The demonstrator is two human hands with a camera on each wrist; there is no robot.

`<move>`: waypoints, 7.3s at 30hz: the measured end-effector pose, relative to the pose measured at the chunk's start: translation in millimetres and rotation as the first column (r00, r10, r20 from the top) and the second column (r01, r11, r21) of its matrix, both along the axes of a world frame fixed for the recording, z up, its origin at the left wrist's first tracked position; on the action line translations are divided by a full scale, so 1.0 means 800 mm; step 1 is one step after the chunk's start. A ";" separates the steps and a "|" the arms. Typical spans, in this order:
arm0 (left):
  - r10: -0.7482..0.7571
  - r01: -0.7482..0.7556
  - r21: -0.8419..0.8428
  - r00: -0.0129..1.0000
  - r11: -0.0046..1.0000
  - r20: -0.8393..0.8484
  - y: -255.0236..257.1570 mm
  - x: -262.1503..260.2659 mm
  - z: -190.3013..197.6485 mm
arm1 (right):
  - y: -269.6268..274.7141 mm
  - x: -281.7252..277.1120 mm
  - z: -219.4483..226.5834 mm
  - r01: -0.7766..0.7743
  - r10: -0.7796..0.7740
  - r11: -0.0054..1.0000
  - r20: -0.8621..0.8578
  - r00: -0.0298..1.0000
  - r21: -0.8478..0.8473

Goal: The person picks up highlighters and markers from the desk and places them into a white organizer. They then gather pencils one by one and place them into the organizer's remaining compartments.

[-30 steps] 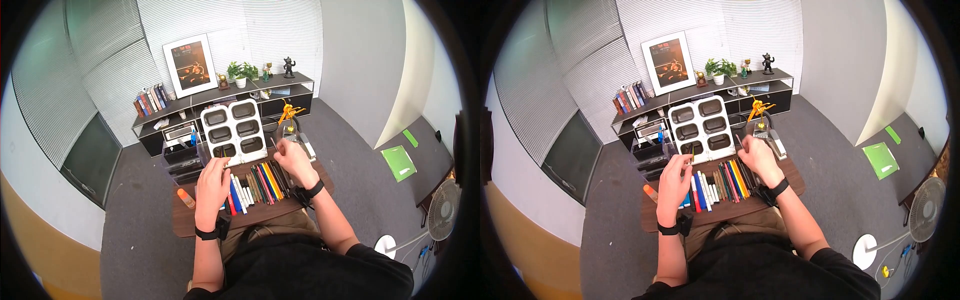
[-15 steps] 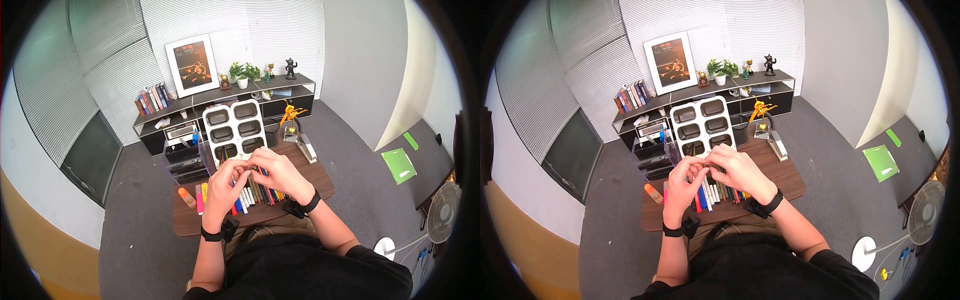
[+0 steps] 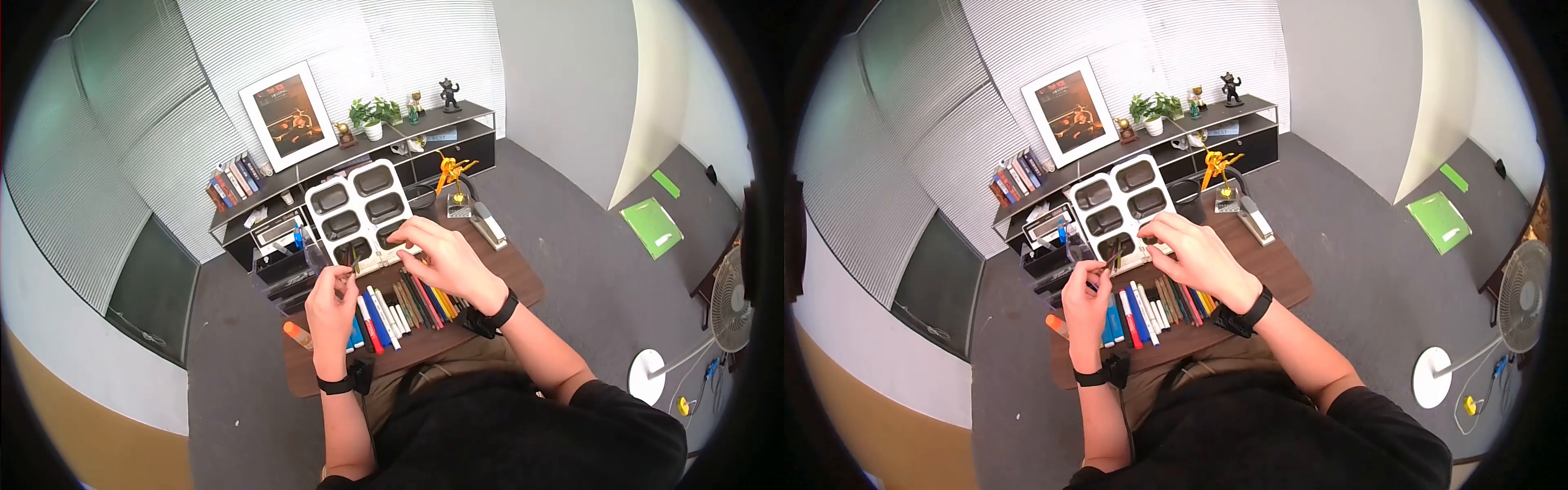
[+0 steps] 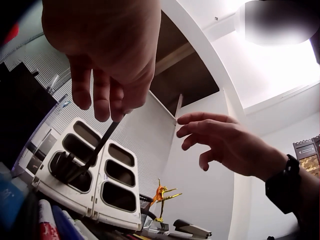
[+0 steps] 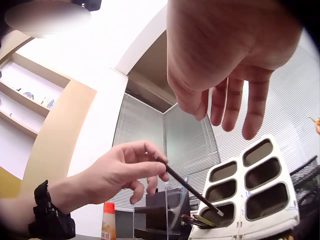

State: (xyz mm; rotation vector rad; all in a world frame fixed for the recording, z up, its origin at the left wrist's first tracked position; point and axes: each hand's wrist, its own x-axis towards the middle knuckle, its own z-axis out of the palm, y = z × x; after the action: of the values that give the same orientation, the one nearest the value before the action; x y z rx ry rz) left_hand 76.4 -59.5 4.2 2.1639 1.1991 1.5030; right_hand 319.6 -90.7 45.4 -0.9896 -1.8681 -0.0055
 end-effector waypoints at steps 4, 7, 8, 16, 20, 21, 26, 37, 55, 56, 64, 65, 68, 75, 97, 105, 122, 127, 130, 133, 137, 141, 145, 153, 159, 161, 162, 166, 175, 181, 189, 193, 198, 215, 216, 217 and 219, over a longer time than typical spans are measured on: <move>0.057 -0.056 0.021 0.998 0.998 -0.030 0.015 -0.001 -0.015 | 0.002 0.003 -0.002 -0.008 0.008 1.000 -0.012 1.000 -0.001; 0.054 -0.054 0.007 0.997 0.999 -0.050 0.018 0.000 -0.021 | 0.005 0.004 -0.004 -0.008 0.008 1.000 0.004 1.000 -0.008; 0.040 -0.040 0.003 0.998 0.999 -0.050 0.019 0.001 -0.022 | 0.005 0.003 -0.005 -0.009 0.009 1.000 0.005 1.000 -0.009; -0.002 0.000 -0.033 0.999 0.999 -0.050 0.016 0.010 -0.025 | 0.008 -0.001 -0.013 -0.013 0.016 0.998 0.048 0.999 -0.057; -0.066 0.065 -0.016 0.996 0.998 -0.055 0.021 0.009 -0.035 | 0.009 -0.001 -0.014 -0.023 0.027 0.998 0.059 0.998 -0.062; -0.111 0.109 -0.127 0.994 0.986 -0.013 0.028 0.006 -0.043 | 0.007 -0.001 -0.012 -0.023 0.027 0.997 0.059 0.998 -0.067; -0.229 0.310 -0.344 0.939 0.886 0.256 0.034 0.008 -0.053 | 0.008 0.000 -0.012 -0.020 0.024 0.997 0.062 0.998 -0.070; -0.293 0.450 -0.430 0.876 0.783 0.383 0.040 0.008 -0.066 | 0.009 0.004 -0.014 -0.018 0.025 0.994 0.067 0.997 -0.109; -0.146 0.338 -0.342 0.865 0.877 0.481 0.038 0.012 -0.056 | 0.017 0.052 -0.004 0.208 -0.157 0.900 0.160 0.975 -0.382; -0.144 0.319 -0.333 0.878 0.887 0.456 0.036 0.012 -0.053 | 0.020 0.063 -0.015 0.207 -0.155 0.900 0.163 0.974 -0.383; -0.141 0.300 -0.323 0.889 0.898 0.436 0.025 0.008 -0.034 | 0.066 0.095 -0.112 0.648 -0.286 0.572 0.618 0.732 -0.502; -0.142 0.297 -0.321 0.893 0.899 0.428 0.023 0.007 -0.033 | 0.065 0.094 -0.112 0.648 -0.285 0.573 0.620 0.731 -0.502; -0.140 0.288 -0.300 0.891 0.909 0.431 0.022 0.010 -0.030 | 0.066 0.094 -0.117 0.627 -0.305 0.592 0.579 0.756 -0.506; -0.221 0.145 -0.237 0.915 0.961 -0.338 0.023 0.002 -0.055 | 0.071 0.089 -0.126 0.608 -0.371 0.621 0.498 0.784 -0.495; -0.168 0.153 -0.107 0.974 0.982 -0.150 0.005 0.015 -0.027 | 0.028 0.037 -0.011 0.091 -0.145 0.970 -0.233 0.962 -0.226; -0.201 0.198 -0.061 0.979 0.978 -0.040 0.001 0.016 -0.012 | 0.004 -0.028 -0.025 -0.263 0.190 0.922 -0.261 0.946 -0.284; 0.096 -0.098 0.011 0.991 0.995 0.089 0.009 0.003 -0.009 | 0.002 -0.028 -0.016 -0.123 0.124 0.992 -0.181 0.976 0.018; 0.182 -0.177 -0.050 0.978 0.983 0.102 0.011 -0.008 -0.007 | 0.038 -0.040 -0.055 -0.067 0.066 0.995 0.018 0.998 0.076; 0.172 -0.167 -0.048 0.978 0.985 0.121 0.011 -0.008 -0.007 | 0.059 -0.054 -0.059 -0.055 0.054 0.998 0.090 0.994 0.009; 0.182 -0.178 -0.037 0.976 0.983 0.117 0.012 -0.011 -0.006 | 0.086 -0.065 -0.072 -0.037 0.044 0.998 0.162 0.986 -0.047; 0.181 -0.177 -0.038 0.976 0.983 0.119 0.012 -0.018 -0.001 | 0.098 -0.075 -0.082 0.012 0.016 0.993 0.236 0.972 -0.117; 0.178 -0.171 -0.072 0.978 0.983 0.109 0.015 -0.019 -0.004 | 0.106 -0.078 -0.091 0.029 0.007 0.990 0.258 0.966 -0.137; 0.175 -0.171 -0.056 0.980 0.984 0.090 0.018 -0.017 -0.010 | 0.090 -0.074 -0.082 0.065 -0.027 0.990 0.284 0.959 -0.127; 0.182 -0.178 -0.102 0.983 0.979 0.025 0.017 -0.019 -0.012 | 0.055 0.038 -0.070 0.367 -0.223 0.864 0.392 0.893 -0.345; 0.204 -0.221 -0.097 0.966 0.971 -0.160 0.031 -0.013 -0.047 | 0.059 0.097 -0.090 0.605 -0.261 0.564 0.575 0.776 -0.561; 0.176 -0.200 -0.138 0.970 0.970 -0.166 0.025 -0.009 -0.040 | 0.064 0.104 -0.105 0.624 -0.233 0.564 0.621 0.748 -0.540; 0.165 -0.193 -0.188 0.974 0.963 -0.154 0.019 -0.008 -0.034 | 0.067 0.105 -0.112 0.623 -0.241 0.557 0.611 0.754 -0.549; 0.160 -0.189 -0.197 0.975 0.962 -0.153 0.013 -0.008 -0.020 | 0.068 0.088 -0.111 0.635 -0.301 0.562 0.584 0.754 -0.530; 0.153 -0.180 -0.180 0.976 0.967 -0.153 0.016 -0.011 -0.025 | 0.074 0.096 -0.118 0.637 -0.313 0.570 0.579 0.753 -0.519; 0.135 -0.172 -0.210 0.974 0.962 -0.181 0.020 -0.012 -0.028 | 0.079 0.085 -0.140 0.519 -0.364 0.718 0.387 0.848 -0.463; 0.160 -0.185 -0.164 0.975 0.969 -0.155 0.019 -0.017 -0.024 | 0.050 0.055 -0.062 0.434 -0.416 0.800 0.139 0.899 -0.414; 0.002 -0.021 -0.309 0.998 0.951 -0.062 0.010 -0.013 -0.008 | 0.024 0.024 -0.017 0.148 -0.210 0.900 -0.110 0.972 -0.411; -0.324 0.324 -0.234 0.945 0.917 0.040 -0.004 -0.002 0.008 | 0.000 -0.018 -0.006 -0.312 0.165 0.903 -0.433 0.886 -0.295; -0.111 0.102 -0.092 0.989 0.991 -0.101 -0.001 -0.002 0.001 | -0.008 -0.034 -0.008 -0.289 0.192 0.938 -0.408 0.892 -0.190; -0.103 0.094 -0.086 0.988 0.992 -0.117 0.000 -0.003 0.000 | -0.009 -0.037 -0.009 -0.296 0.186 0.934 -0.434 0.882 -0.202; -0.103 0.093 -0.087 0.988 0.992 -0.114 0.002 -0.003 -0.001 | -0.008 -0.038 -0.012 -0.293 0.204 0.941 -0.407 0.891 -0.171; -0.076 0.073 -0.058 0.995 0.996 -0.057 0.004 -0.002 -0.004 | -0.011 -0.041 -0.017 -0.259 0.185 0.955 -0.394 0.900 -0.144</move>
State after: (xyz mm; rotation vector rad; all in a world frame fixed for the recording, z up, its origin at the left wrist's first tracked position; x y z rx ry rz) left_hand 74.9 -56.0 0.8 2.2050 1.1509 1.3683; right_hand 286.9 -99.2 31.5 -0.8291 -1.6314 0.4825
